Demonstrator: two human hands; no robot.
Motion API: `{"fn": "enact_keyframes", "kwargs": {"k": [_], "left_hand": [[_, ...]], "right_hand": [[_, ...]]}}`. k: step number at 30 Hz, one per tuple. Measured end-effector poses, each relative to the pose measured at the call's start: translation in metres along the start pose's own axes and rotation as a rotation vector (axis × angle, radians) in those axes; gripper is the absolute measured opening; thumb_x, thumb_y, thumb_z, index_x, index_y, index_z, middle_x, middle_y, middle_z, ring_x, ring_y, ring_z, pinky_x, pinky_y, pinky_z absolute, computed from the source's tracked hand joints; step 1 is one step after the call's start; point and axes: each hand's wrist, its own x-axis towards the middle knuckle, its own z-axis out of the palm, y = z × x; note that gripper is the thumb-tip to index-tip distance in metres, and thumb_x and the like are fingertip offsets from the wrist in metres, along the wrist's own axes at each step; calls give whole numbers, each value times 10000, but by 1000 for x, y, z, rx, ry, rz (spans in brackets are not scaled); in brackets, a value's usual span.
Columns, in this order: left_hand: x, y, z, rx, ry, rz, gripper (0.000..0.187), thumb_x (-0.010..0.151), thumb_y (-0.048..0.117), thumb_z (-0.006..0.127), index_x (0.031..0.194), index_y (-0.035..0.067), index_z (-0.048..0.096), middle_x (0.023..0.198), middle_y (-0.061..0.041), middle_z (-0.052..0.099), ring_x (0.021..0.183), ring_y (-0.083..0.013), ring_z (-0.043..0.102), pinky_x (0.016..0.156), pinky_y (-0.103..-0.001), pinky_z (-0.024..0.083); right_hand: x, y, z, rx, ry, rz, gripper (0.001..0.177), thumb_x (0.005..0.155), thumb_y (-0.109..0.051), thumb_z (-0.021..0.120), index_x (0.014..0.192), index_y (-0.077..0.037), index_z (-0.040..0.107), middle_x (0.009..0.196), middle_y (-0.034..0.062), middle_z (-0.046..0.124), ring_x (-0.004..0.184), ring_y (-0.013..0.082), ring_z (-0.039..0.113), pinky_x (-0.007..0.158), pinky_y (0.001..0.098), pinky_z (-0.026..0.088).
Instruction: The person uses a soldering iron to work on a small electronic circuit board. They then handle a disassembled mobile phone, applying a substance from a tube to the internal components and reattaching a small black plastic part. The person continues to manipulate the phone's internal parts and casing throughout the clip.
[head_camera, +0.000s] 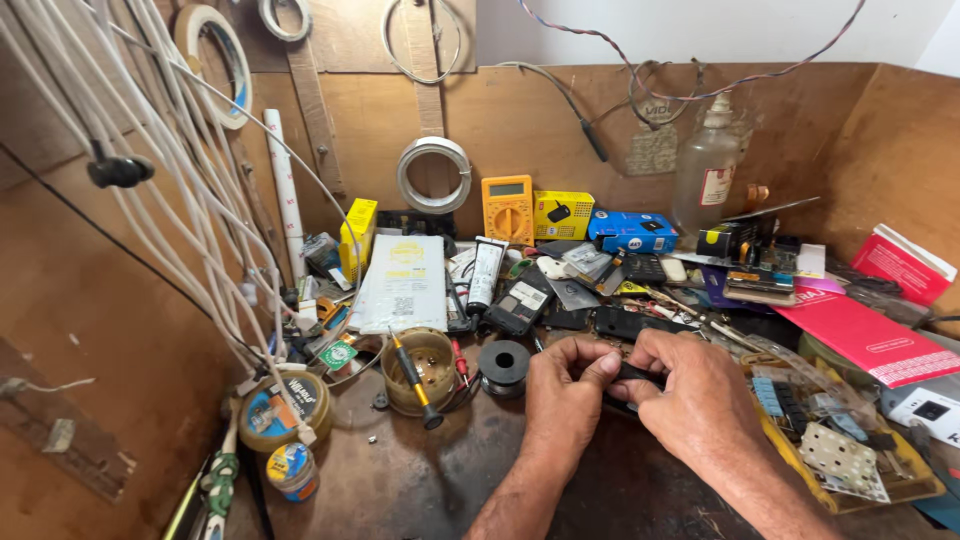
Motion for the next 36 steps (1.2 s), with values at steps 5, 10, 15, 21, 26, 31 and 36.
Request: {"fn": "enact_keyframes", "kwargs": {"k": [5,10,15,21,26,31,36], "left_hand": [[-1,4,2,-72,-3,23,119,886,105,764,927,-5,746,840,-40,752,741,-84,650,685,-251,540],[-5,11,0,24,-35,70,146,908,132,758,965,-2,752,852,-46,753,780,-76,658,730,-249,540],[-1,17,-5,164,-177,128,158,887,106,752,1013,14,777,878,-36,780,786,-67,675,738,-249,551],[-2,23,-8,265,-171,55,150,854,95,775,986,25,783,810,-35,775,731,-65,663,678,-257,540],[-3,22,-2,313,-120,52,105,847,71,766,940,24,772,751,-32,747,677,-66,614,636,-262,505],[-2,19,-1,328,-80,76,81,841,60,768,911,18,761,719,-19,715,646,-75,590,616,-263,486],[-2,27,-7,253,-154,16,112,848,86,776,951,41,776,759,-6,737,697,-55,619,651,-246,509]], "right_hand": [[5,12,2,42,127,-244,307,690,-269,885,868,-62,743,791,96,761,746,272,720,661,406,541],[2,27,-1,145,41,-86,253,783,-287,851,939,-100,780,813,53,809,636,245,711,619,384,536],[-1,23,2,129,68,7,218,784,-287,869,896,-114,797,765,53,802,626,197,681,599,370,526],[-2,27,0,126,52,-5,266,783,-306,872,944,-115,782,817,42,804,652,195,703,623,365,525],[-1,47,-7,240,-20,-93,316,790,-294,844,1037,-110,774,879,43,834,798,122,760,719,326,555],[-6,63,-6,219,45,-51,265,833,-291,822,1014,-99,807,866,53,850,753,157,752,723,326,573],[-10,63,1,195,155,22,221,829,-282,835,988,-129,831,851,84,828,718,163,761,700,322,585]]}}
